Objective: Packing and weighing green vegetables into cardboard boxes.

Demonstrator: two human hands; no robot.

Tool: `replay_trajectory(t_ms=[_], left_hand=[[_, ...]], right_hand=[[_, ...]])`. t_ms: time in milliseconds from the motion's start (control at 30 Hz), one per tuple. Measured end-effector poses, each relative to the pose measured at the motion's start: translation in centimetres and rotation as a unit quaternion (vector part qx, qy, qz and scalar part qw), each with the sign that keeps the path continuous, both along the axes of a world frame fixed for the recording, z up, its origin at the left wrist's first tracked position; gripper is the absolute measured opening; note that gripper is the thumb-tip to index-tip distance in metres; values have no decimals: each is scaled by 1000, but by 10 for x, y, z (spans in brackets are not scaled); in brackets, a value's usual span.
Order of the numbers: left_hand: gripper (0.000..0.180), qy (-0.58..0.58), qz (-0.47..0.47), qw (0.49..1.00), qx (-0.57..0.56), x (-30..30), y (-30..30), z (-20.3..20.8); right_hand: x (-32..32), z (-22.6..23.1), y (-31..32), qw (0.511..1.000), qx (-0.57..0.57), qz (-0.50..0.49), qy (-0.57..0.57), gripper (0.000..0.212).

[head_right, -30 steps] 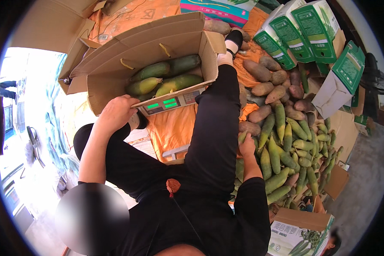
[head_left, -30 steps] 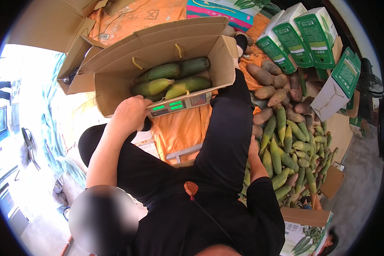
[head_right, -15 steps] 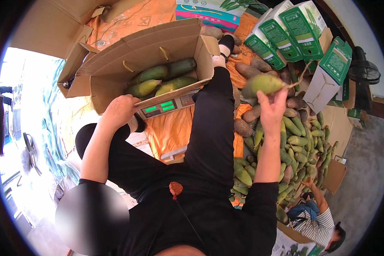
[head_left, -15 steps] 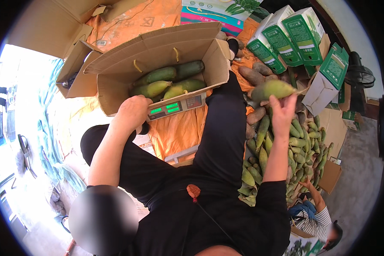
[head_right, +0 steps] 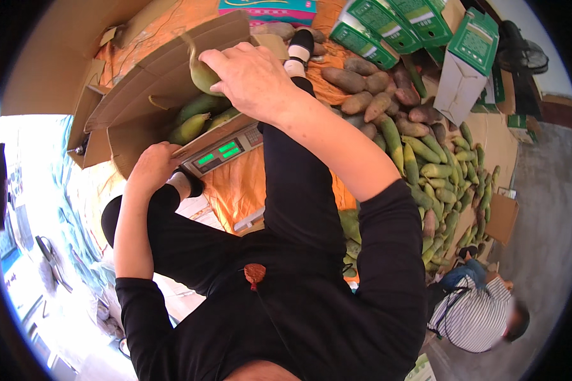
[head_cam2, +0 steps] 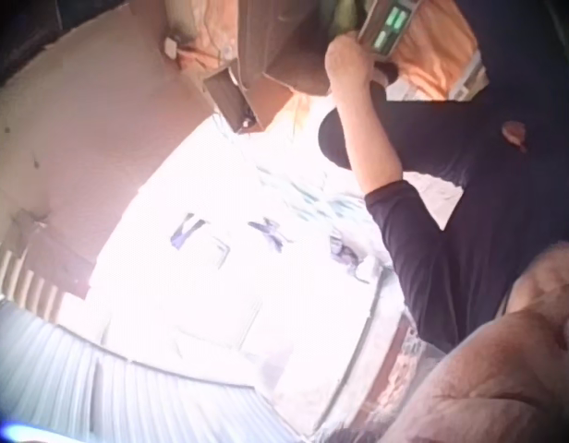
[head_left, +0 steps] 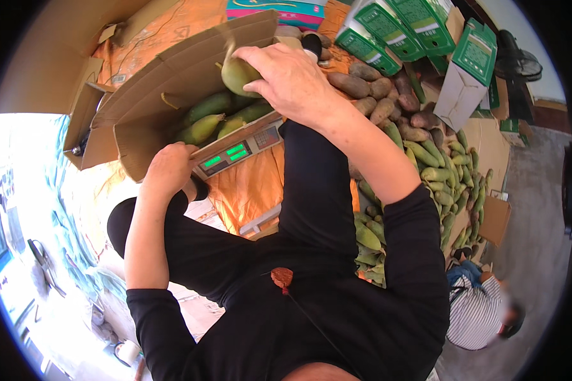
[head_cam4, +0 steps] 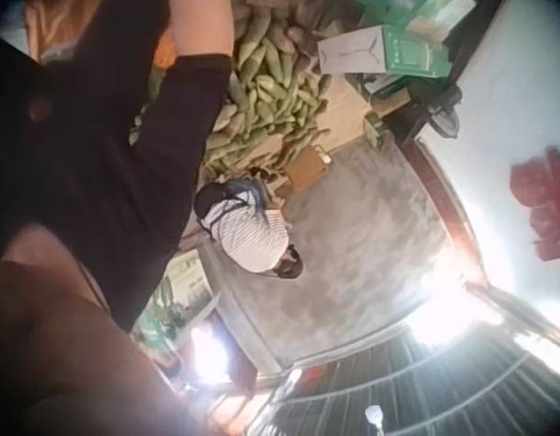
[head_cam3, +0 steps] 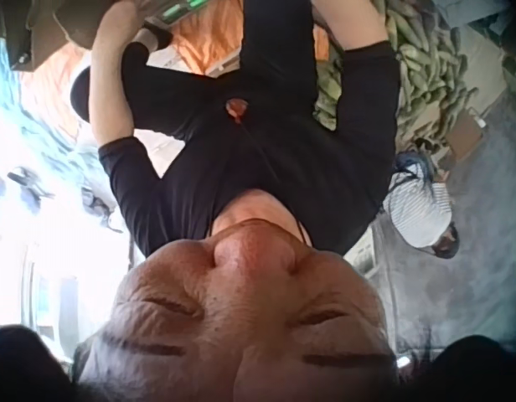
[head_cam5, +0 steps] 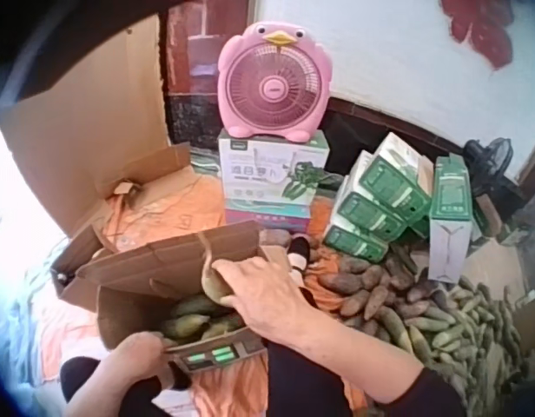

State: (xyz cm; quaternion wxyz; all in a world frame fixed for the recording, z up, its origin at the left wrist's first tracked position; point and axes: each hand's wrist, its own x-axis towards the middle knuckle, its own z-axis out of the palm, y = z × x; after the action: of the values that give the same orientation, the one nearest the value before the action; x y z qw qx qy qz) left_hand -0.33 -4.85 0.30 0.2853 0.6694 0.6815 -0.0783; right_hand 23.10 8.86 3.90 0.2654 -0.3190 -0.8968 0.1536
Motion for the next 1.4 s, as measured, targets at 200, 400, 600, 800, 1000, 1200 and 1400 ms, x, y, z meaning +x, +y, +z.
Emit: replay_trajectory(t_ms=[200, 400, 600, 800, 1000, 1200, 1400], left_hand=[[27, -10, 3, 1000, 11, -2, -6, 2], [27, -49, 12, 999, 14, 8, 2, 9], [32, -53, 36, 998, -5, 5, 1, 12], [35, -47, 59, 997, -30, 9, 8, 11], [37, -36, 64, 996, -41, 12, 9, 8], [35, -35, 71, 996, -50, 16, 14, 7], [34, -35, 75, 996, -24, 11, 8, 8]], right_hand=[[86, -42, 17, 953, -228, -137, 143, 33], [274, -187, -5, 856, -335, -391, 53, 37], [347, -277, -91, 707, -385, -579, -125, 52], [351, -289, -123, 651, -403, -594, -247, 68], [319, -265, -99, 600, -458, -548, -359, 94], [319, -274, -81, 535, -487, -597, -347, 93], [309, -281, -82, 518, -489, -613, -342, 78]])
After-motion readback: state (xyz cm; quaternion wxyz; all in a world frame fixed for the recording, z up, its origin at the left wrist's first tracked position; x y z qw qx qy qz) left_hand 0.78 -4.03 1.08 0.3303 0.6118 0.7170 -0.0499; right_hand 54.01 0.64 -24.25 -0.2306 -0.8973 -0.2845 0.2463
